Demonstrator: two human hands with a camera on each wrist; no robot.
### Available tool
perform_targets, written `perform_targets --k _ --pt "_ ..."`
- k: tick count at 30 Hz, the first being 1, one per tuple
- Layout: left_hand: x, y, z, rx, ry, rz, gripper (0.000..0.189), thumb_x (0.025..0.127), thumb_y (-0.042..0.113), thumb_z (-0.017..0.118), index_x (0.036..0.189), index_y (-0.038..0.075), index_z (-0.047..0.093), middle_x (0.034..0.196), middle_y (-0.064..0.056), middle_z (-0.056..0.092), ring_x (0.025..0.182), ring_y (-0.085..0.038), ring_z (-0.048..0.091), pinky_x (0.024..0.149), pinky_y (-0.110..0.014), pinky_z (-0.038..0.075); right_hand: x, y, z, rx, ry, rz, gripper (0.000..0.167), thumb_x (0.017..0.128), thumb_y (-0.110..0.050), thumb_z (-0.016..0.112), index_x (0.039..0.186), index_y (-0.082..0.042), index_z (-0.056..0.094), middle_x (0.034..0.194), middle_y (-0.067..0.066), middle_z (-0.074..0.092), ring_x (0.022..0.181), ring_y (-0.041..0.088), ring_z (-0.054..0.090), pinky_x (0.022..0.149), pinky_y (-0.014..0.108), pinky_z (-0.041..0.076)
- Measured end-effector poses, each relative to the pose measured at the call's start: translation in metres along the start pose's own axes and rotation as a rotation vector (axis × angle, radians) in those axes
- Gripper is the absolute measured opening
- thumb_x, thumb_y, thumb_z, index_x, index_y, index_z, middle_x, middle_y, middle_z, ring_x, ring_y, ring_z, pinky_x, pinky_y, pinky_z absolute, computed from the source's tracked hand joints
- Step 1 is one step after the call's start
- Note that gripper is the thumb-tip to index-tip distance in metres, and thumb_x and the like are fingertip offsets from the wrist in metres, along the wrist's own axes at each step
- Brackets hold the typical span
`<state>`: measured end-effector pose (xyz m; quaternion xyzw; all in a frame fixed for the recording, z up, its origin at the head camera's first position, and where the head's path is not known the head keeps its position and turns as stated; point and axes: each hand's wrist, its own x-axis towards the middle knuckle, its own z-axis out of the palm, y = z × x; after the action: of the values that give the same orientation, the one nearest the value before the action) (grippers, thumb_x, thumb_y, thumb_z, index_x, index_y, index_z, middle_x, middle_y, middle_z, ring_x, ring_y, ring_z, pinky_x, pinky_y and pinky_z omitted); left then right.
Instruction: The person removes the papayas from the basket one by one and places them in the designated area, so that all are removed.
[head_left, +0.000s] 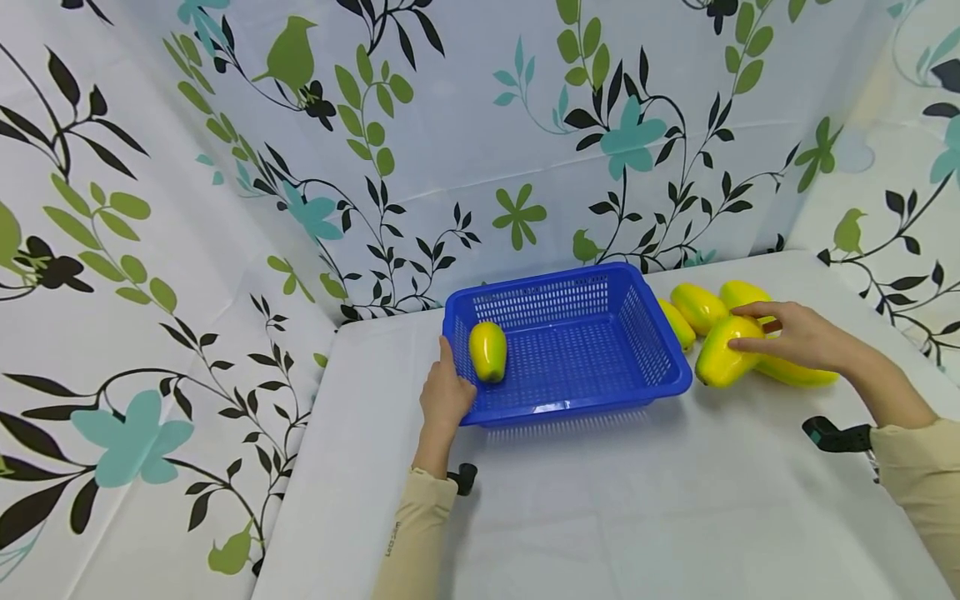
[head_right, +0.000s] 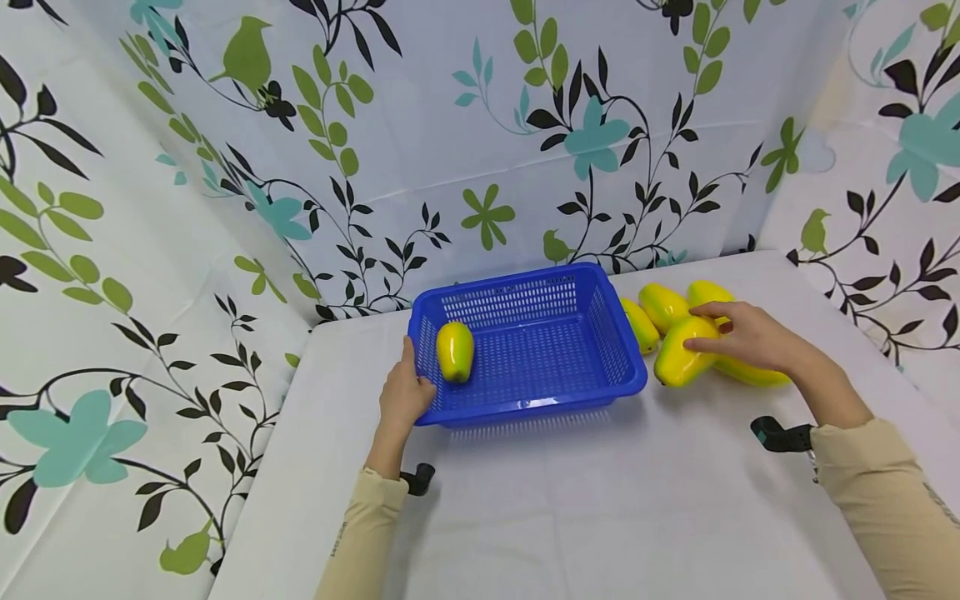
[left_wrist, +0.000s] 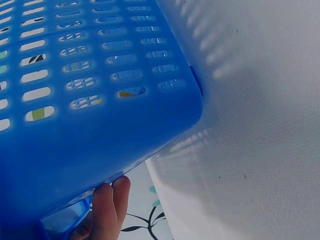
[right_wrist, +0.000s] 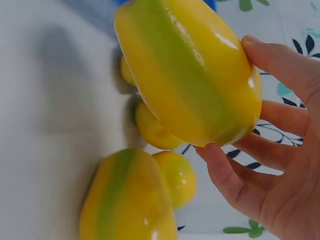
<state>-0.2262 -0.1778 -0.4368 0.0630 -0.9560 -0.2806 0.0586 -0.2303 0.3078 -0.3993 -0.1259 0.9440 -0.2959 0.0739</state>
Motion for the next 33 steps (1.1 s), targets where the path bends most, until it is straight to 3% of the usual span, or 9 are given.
perform_targets --k 7,12,17,33 --pt "-0.001 0.000 0.002 -0.009 0.002 0.001 0.084 0.081 -0.001 0.061 0.156 0.001 0.021 0.107 -0.025 0.061 0.069 -0.029 0.054 0.058 -0.040 0.046 0.007 -0.001 0.023 0.081 -0.044 -0.097 0.059 0.091 -0.029 0.070 0.134 0.008 0.054 0.128 0.026 0.058 0.112 0.042 0.053 0.093 0.062 0.042" --pt "-0.001 0.001 0.004 -0.005 -0.003 -0.002 0.084 0.082 0.000 0.061 0.156 0.002 0.021 0.108 -0.025 0.061 0.071 -0.029 0.055 0.060 -0.041 0.048 0.011 0.002 0.036 0.092 -0.064 -0.140 0.055 0.089 -0.026 0.073 0.130 0.008 0.057 0.124 0.021 0.062 0.109 0.035 0.055 0.090 0.052 0.047" --pt "-0.002 0.002 0.003 -0.009 0.005 0.006 0.083 0.082 -0.001 0.060 0.156 0.001 0.022 0.107 -0.025 0.062 0.071 -0.030 0.056 0.060 -0.042 0.049 0.014 0.005 0.041 0.116 -0.105 -0.125 0.056 0.089 -0.027 0.072 0.131 0.008 0.056 0.127 0.024 0.059 0.109 0.036 0.055 0.087 0.048 0.049" --pt "0.002 -0.001 0.003 0.002 0.010 0.004 0.083 0.083 0.000 0.060 0.156 0.002 0.021 0.109 -0.025 0.062 0.071 -0.030 0.056 0.060 -0.041 0.049 0.018 0.011 0.045 0.250 -0.165 -0.068 0.058 0.096 -0.026 0.063 0.141 0.007 0.046 0.140 0.030 0.045 0.125 0.049 0.044 0.097 0.061 0.042"
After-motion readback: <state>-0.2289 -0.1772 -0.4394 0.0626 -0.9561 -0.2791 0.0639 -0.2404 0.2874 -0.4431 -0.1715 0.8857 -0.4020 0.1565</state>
